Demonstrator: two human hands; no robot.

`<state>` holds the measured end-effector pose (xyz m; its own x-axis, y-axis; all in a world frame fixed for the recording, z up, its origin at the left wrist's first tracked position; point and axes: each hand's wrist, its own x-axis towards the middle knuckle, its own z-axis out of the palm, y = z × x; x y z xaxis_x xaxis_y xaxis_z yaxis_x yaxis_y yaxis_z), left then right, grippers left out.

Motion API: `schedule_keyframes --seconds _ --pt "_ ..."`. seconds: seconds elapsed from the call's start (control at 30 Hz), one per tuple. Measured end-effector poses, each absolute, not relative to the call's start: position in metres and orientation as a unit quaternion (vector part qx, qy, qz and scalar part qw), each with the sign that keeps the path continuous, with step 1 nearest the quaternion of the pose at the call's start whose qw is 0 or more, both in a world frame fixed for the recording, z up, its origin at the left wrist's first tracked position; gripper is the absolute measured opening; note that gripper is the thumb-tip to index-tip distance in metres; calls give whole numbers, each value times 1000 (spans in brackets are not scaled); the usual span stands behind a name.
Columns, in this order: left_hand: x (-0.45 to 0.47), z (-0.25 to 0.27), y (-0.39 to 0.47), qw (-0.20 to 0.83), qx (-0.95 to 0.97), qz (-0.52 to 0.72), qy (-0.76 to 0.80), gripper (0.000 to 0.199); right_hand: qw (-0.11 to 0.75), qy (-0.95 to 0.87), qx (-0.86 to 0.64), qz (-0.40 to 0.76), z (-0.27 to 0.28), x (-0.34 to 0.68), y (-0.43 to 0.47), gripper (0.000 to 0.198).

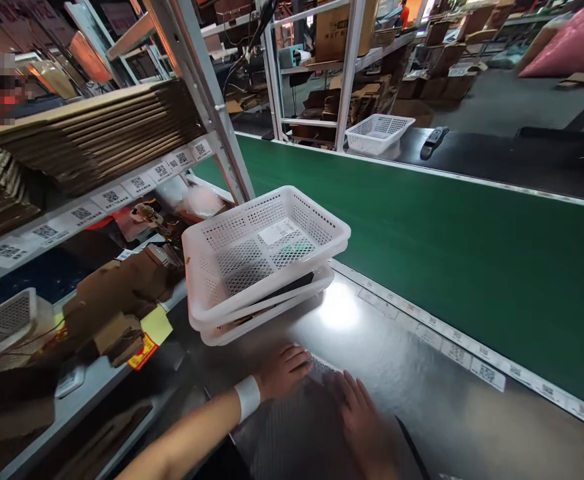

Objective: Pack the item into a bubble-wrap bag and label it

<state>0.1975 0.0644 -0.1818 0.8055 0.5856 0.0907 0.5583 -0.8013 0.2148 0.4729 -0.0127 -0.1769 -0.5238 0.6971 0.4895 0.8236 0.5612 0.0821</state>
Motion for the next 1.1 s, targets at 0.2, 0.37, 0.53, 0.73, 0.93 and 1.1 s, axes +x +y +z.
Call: schedule_keyframes --seconds 0.2,0.37,0.53,0.73,0.93,1.1 --pt "210 -143 73 155 925 59 342 42 203 -868 -418 -176 -176 472 -11 38" --pt "236 -117 104 200 933 -16 300 90 202 -854 -453 -158 -189 470 -14 44" --pt "243 -115 117 212 931 -91 282 73 189 -774 -601 56 -191 468 3 68" --pt "248 -121 127 214 928 -120 281 57 20 -766 -598 235 -155 465 43 79" --pt "244 -126 117 189 937 -97 276 41 12 -800 -569 189 -137 457 38 47" --pt "226 -135 88 155 948 -35 277 53 39 -829 -552 86 -155 456 13 50"
